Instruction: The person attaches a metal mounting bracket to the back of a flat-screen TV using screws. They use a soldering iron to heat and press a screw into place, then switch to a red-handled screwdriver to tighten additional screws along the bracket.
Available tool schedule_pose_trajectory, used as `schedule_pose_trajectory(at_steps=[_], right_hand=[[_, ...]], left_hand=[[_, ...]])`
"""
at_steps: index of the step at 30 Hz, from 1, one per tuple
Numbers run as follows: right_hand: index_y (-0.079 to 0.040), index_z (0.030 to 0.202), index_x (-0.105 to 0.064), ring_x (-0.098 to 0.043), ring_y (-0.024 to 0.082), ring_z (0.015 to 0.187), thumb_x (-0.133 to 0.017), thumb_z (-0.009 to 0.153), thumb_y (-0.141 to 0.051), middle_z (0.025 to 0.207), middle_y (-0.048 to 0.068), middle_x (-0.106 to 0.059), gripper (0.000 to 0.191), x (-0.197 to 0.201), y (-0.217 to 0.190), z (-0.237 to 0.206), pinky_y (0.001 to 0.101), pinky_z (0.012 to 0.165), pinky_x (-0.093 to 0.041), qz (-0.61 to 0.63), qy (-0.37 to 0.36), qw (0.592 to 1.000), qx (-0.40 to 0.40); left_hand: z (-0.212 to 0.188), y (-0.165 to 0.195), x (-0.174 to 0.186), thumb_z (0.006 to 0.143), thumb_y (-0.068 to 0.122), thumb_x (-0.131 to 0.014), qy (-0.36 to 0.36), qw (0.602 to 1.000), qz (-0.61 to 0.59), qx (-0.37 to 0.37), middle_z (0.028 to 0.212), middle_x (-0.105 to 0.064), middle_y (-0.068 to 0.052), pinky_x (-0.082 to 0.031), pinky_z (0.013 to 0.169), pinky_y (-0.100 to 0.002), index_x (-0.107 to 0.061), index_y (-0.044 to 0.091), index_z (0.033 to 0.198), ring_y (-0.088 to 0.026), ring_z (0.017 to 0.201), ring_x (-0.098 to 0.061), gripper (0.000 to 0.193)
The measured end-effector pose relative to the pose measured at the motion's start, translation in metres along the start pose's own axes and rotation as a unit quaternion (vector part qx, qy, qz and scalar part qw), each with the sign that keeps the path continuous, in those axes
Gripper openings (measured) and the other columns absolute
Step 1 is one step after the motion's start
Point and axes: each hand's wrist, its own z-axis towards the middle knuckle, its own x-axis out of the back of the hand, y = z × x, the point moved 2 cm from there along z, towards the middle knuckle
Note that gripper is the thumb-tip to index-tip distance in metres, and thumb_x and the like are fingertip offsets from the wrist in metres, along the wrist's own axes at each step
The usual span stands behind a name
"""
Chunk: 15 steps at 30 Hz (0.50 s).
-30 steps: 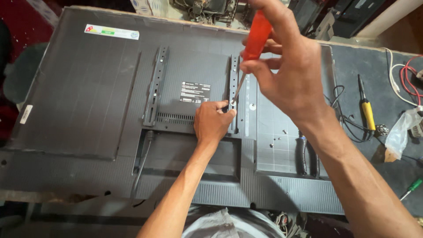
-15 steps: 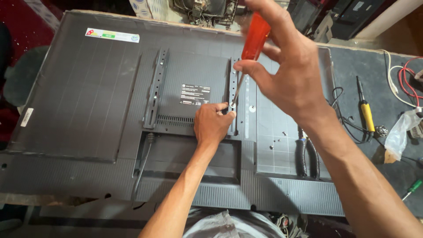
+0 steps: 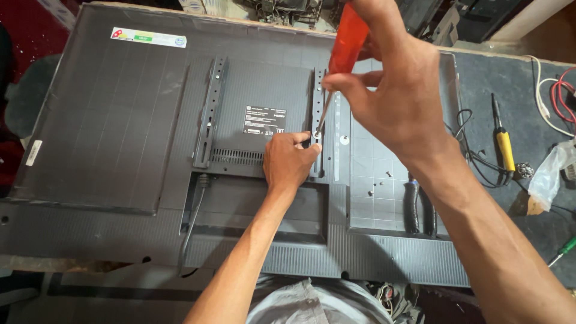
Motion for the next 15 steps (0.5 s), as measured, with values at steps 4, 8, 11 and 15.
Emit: schedule_pose_trajectory(at_steps=[4, 8, 11, 15], right_hand=[[-0.009, 0.149, -0.037, -0.075, 0.025, 0.115, -0.090, 0.097, -0.002, 0.127, 0.011, -0.068, 0.074, 0.0021, 0.0073, 0.0024, 0.0331, 0.092, -0.062, -0.016, -0.003, 1.000, 0.003], [-0.009, 0.154, -0.035, -0.075, 0.027, 0.122, -0.074, 0.104, 0.011, 0.135, 0.013, -0.066, 0.066, 0.0004, 0.0066, -0.0001, 0.0300, 0.095, -0.063, 0.025, -0.007, 1.000, 0.014], [-0.010, 0.151, -0.040, -0.078, 0.025, 0.108, -0.085, 0.098, 0.003, 0.130, 0.014, -0.068, 0.071, 0.0016, 0.0071, 0.0000, 0.0301, 0.085, -0.063, -0.008, 0.006, 1.000, 0.000], [-0.009, 0.149, -0.035, -0.074, 0.026, 0.119, -0.082, 0.100, 0.005, 0.133, 0.015, -0.066, 0.070, 0.0035, 0.0063, -0.0013, 0.0300, 0.094, -0.062, 0.000, 0.006, 1.000, 0.025]], left_hand=[[0.0012, 0.0019, -0.0005, 0.070, 0.030, -0.080, -0.002, 1.000, -0.005, 0.003, 0.069, -0.073, -0.009, -0.055, 0.064, -0.041, -0.080, 0.016, 0.109, -0.026, 0.066, -0.073, 0.042], [0.0018, 0.0005, -0.0012, 0.070, 0.030, -0.079, -0.006, 1.000, -0.001, 0.016, 0.068, -0.073, -0.009, -0.054, 0.063, -0.042, -0.080, 0.017, 0.108, -0.027, 0.066, -0.073, 0.040], [0.0022, -0.0010, -0.0010, 0.070, 0.030, -0.080, 0.002, 1.000, -0.001, -0.003, 0.069, -0.073, -0.007, -0.055, 0.063, -0.041, -0.079, 0.017, 0.109, -0.026, 0.066, -0.072, 0.041], [0.0029, -0.0011, -0.0013, 0.068, 0.031, -0.080, 0.010, 1.000, -0.005, -0.026, 0.067, -0.072, -0.009, -0.054, 0.061, -0.041, -0.081, 0.016, 0.106, -0.026, 0.065, -0.072, 0.040]])
